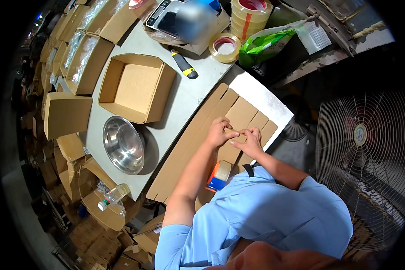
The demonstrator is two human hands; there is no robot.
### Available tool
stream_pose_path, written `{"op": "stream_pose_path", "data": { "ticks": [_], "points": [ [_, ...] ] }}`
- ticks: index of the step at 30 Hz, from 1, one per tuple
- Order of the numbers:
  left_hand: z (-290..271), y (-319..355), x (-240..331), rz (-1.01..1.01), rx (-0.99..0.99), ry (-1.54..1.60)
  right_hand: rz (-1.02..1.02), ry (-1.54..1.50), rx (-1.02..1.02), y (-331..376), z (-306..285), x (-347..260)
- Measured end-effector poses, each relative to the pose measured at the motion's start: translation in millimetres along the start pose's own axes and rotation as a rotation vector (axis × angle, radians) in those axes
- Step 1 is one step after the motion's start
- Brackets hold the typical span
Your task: The person gathers hardware components including metal rails and small plastic-bagged parts, places them into a long cardboard box, and seals the box with tape. They then move the sealed box to a stack and begin weighing and sorting additional small parts from various bins and boxes into smaller shipping boxes.
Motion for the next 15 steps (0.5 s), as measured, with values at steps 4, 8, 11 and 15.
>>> {"op": "stream_pose_path", "data": {
  "ticks": [4,8,11,15],
  "points": [
    [8.9,-2.4,-6.2,-0.154,-0.357,-0.024,0.023,-0.150,-0.092,-11.4,14.0,19.6],
    [16.0,4.4,-12.6,-0.081,-0.045,0.203,0.077,-0.667,-0.048,-18.3,15.8,31.8],
    [10.1,1.7,-0.5,-0.018,0.056,0.198,0.138,-0.813,0.197,-11.8,5.6,30.8],
    [36.2,5.6,-31.1,-0.105,-0.183,0.312,-0.258,-0.282,0.125,-0.9,-7.7,11.6]
  ]
}}
Point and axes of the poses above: each hand's wrist, its own y-axis away from the middle knuckle, its own z-axis out of the palm, x = y × z, the point moved 4 cm from there along -y, towards the middle knuckle, and after that the axes turned 12 degrees about -z, right-handed, at the moved point
